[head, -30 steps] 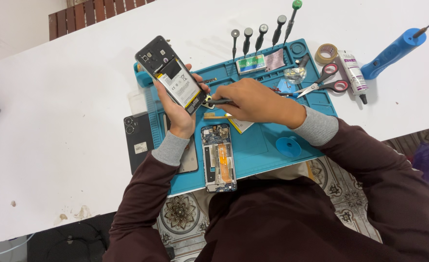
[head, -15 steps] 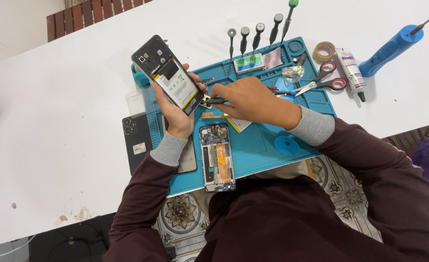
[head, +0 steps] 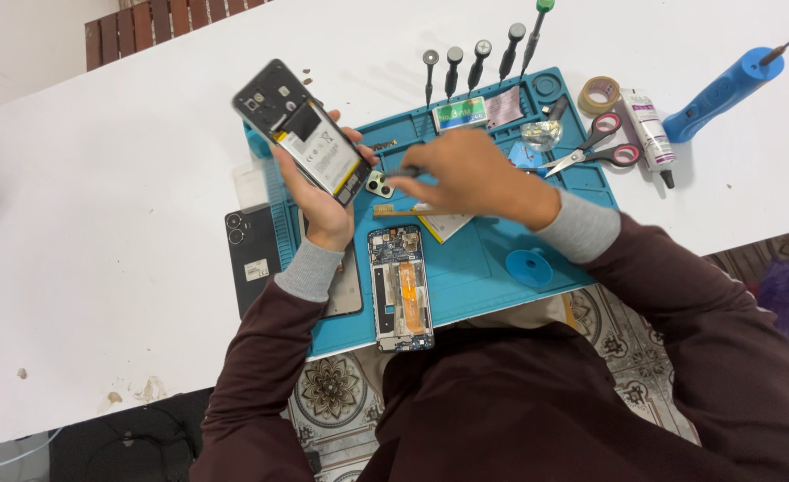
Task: The person uses a screwdriver to remove screws from the back of a disassembled smartphone. They then use tweezers to lift and remove a small internal component near the camera module. The removed parts are placed on the work mat.
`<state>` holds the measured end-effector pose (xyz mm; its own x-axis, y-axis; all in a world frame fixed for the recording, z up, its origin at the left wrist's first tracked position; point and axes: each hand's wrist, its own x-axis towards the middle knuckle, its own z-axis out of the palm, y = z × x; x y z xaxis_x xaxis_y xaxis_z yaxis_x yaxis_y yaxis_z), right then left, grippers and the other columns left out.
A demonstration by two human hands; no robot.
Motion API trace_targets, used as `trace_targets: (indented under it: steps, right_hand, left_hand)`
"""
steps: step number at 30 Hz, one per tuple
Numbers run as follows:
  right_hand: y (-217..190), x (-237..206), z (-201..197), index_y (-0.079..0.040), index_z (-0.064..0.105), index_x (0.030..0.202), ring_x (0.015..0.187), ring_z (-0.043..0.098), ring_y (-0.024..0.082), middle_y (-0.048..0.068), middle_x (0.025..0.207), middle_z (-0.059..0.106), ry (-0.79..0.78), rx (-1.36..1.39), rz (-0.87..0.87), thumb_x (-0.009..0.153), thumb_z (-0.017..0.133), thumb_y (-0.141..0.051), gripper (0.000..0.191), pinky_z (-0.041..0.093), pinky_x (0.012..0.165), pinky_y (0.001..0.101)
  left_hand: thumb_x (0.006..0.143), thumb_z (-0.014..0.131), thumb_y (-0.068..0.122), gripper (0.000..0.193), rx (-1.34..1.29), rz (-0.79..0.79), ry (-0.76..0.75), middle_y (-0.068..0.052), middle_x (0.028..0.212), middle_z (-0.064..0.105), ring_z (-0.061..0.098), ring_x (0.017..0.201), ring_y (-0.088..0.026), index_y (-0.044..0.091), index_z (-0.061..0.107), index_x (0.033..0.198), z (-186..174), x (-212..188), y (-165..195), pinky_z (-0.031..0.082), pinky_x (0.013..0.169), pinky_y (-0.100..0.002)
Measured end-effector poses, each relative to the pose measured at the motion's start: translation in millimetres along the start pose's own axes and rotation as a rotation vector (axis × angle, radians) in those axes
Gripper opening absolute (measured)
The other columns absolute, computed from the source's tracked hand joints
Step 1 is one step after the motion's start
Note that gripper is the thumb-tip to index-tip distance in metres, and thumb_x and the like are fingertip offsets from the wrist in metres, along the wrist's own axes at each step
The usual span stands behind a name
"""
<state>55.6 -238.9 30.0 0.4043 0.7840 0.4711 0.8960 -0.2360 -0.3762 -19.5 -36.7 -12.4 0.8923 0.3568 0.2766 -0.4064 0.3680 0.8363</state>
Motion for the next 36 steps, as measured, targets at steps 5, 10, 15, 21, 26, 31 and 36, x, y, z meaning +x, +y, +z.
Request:
trace_targets:
  steps: [5, 10, 15, 21, 26, 31, 36]
  right_hand:
    - [37, 2, -22, -0.006, 0.080, 0.093, 0.045, 0.062, 0.021, 0.009, 0.063, 0.069, -0.007, -0.082, 0.143, 0.092, 0.077, -0.040, 0.033, 0.046, 0.045, 0.0335]
    - [58, -2, -25, -0.006, 0.081, 0.093, 0.051, 0.066, 0.023, 0.011, 0.067, 0.072, -0.052, -0.202, 0.178, 0.086, 0.080, -0.037, 0.032, 0.052, 0.051, 0.0326]
    - [64, -4, -22, -0.007, 0.082, 0.096, 0.052, 0.068, 0.024, 0.013, 0.065, 0.072, -0.197, -0.279, 0.280, 0.082, 0.080, -0.037, 0.033, 0.053, 0.051, 0.0345]
    - [66, -3, -17, -0.008, 0.082, 0.096, 0.055, 0.069, 0.024, 0.011, 0.073, 0.075, -0.186, -0.212, 0.258, 0.082, 0.078, -0.034, 0.030, 0.055, 0.053, 0.0343]
    - [65, -3, -17, -0.006, 0.082, 0.093, 0.055, 0.069, 0.025, 0.012, 0.071, 0.075, -0.179, -0.224, 0.241, 0.083, 0.080, -0.038, 0.035, 0.055, 0.055, 0.0346]
    - [62, -1, -17, -0.008, 0.083, 0.093, 0.055, 0.069, 0.026, 0.012, 0.071, 0.075, -0.183, -0.192, 0.251, 0.082, 0.080, -0.037, 0.032, 0.054, 0.054, 0.0356]
    - [60, -1, -19, -0.008, 0.083, 0.094, 0.054, 0.069, 0.026, 0.012, 0.071, 0.075, -0.201, -0.202, 0.278, 0.082, 0.081, -0.039, 0.033, 0.054, 0.053, 0.0361]
  left_hand:
    - [0.098, 0.022, 0.075, 0.089, -0.043, -0.070, 0.086, -0.012, 0.101, 0.062, 0.068, 0.086, -0.021, 0.000, 0.048, 0.138, -3, 3, 0, 0.063, 0.076, -0.039]
    - [0.098, 0.023, 0.075, 0.087, -0.028, -0.085, 0.064, -0.012, 0.100, 0.062, 0.068, 0.084, -0.022, 0.000, 0.049, 0.136, -3, 3, -4, 0.063, 0.074, -0.039]
    - [0.099, 0.024, 0.074, 0.085, 0.005, -0.076, 0.062, -0.012, 0.098, 0.063, 0.069, 0.083, -0.022, 0.000, 0.050, 0.133, -3, 3, -5, 0.063, 0.072, -0.039]
    - [0.099, 0.024, 0.074, 0.085, 0.003, -0.083, 0.058, -0.012, 0.098, 0.063, 0.069, 0.084, -0.022, 0.001, 0.051, 0.133, -3, 4, -4, 0.064, 0.073, -0.039]
    - [0.098, 0.023, 0.074, 0.086, 0.012, -0.085, 0.054, -0.012, 0.098, 0.064, 0.069, 0.083, -0.022, 0.001, 0.052, 0.132, -3, 5, -5, 0.064, 0.073, -0.039]
    - [0.099, 0.023, 0.074, 0.086, 0.011, -0.086, 0.057, -0.012, 0.098, 0.064, 0.070, 0.084, -0.022, 0.000, 0.051, 0.132, -5, 5, -4, 0.064, 0.074, -0.039]
    - [0.098, 0.023, 0.074, 0.087, 0.010, -0.083, 0.045, -0.013, 0.098, 0.064, 0.070, 0.083, -0.023, 0.000, 0.052, 0.133, -4, 5, -4, 0.064, 0.073, -0.039]
